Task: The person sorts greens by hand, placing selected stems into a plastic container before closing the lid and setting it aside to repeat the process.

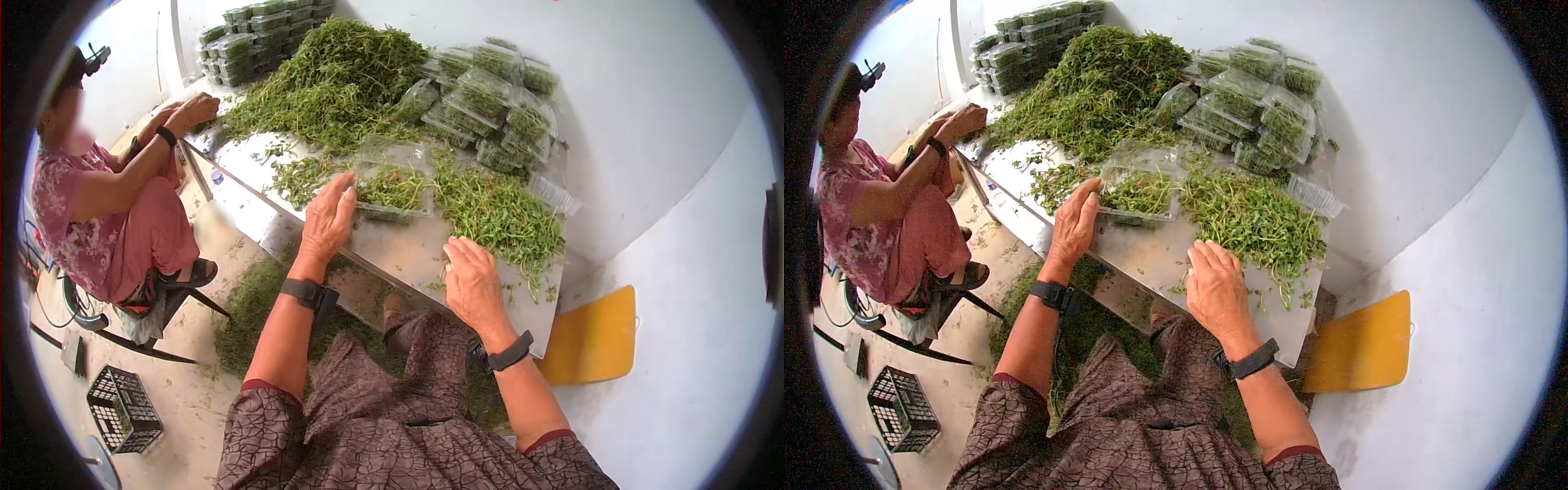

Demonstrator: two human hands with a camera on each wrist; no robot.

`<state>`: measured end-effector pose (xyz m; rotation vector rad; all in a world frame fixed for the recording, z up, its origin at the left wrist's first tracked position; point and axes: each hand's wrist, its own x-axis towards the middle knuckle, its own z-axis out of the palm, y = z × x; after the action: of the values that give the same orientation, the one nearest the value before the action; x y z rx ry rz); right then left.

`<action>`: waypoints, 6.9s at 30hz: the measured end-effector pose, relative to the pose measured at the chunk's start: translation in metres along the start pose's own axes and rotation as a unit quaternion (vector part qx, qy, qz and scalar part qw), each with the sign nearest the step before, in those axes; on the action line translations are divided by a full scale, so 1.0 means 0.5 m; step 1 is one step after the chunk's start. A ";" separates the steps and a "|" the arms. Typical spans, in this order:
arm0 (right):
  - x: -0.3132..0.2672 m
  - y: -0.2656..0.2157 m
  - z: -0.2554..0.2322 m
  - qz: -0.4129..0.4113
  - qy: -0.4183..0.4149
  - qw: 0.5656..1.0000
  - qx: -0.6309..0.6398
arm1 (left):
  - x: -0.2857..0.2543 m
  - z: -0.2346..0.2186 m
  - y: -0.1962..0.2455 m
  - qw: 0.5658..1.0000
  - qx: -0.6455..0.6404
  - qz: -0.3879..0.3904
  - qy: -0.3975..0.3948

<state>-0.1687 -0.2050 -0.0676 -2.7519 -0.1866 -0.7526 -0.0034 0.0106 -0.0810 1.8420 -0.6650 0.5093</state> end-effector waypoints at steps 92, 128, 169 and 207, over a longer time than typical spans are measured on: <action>0.203 -0.028 -0.030 -0.041 -0.134 0.983 -0.121 | -0.060 -0.020 0.045 0.995 -0.051 0.037 -0.073; 0.199 0.059 -0.020 -0.112 -0.027 0.993 0.038 | 0.002 0.016 0.167 0.918 0.157 0.215 -0.294; 0.113 0.209 -0.103 -0.044 -0.037 0.983 -0.176 | -0.033 -0.003 0.177 0.935 0.198 0.227 -0.187; 0.227 0.147 -0.260 0.171 0.105 0.960 0.197 | -0.059 -0.013 0.114 0.967 0.137 0.186 -0.107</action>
<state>-0.1192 -0.3086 0.0808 -2.2286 0.1641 -0.8022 -0.0634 0.0067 -0.0571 2.0589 -1.1475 0.6796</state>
